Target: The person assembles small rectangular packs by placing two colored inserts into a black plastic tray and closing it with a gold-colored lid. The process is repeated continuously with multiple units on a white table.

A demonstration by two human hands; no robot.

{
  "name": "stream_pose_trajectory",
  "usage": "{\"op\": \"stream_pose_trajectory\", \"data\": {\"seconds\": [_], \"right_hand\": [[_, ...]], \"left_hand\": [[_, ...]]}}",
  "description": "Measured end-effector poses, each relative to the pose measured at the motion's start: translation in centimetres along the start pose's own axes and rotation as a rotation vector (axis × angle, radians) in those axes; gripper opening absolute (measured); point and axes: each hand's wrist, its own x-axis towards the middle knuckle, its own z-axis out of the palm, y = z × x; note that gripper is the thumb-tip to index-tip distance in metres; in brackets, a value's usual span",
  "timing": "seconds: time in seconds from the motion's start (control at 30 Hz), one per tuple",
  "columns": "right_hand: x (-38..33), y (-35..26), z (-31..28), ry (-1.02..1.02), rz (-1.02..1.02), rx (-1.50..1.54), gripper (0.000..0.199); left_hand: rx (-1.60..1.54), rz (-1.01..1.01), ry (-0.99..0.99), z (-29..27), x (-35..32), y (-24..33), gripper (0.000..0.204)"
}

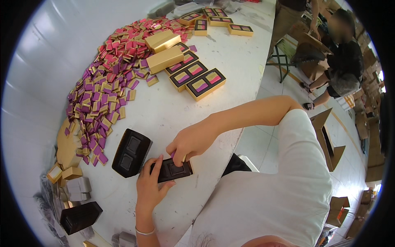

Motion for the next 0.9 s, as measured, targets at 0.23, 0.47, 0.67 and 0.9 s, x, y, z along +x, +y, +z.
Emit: {"op": "stream_pose_trajectory", "data": {"seconds": [0.23, 0.47, 0.67, 0.9], "right_hand": [[1.5, -0.9, -1.4, -0.281, 0.157, 0.057, 0.017], [0.2, -1.4, 1.6, -0.032, 0.358, 0.045, 0.021], [-1.7, 0.2, 0.8, 0.529, 0.512, 0.519, 0.032], [0.1, -3.0, 2.5, 0.494, 0.433, 0.276, 0.030]], "left_hand": [[0.051, 0.059, 0.036, 0.3, 0.1, -0.4, 0.079], [0.062, -0.026, 0.072, 0.9, -0.6, 1.0, 0.079], [0.112, -0.284, 0.203, 3.5, -1.4, 3.4, 0.076], [-0.298, -0.299, 0.235, 2.9, -1.0, 3.7, 0.091]]}}
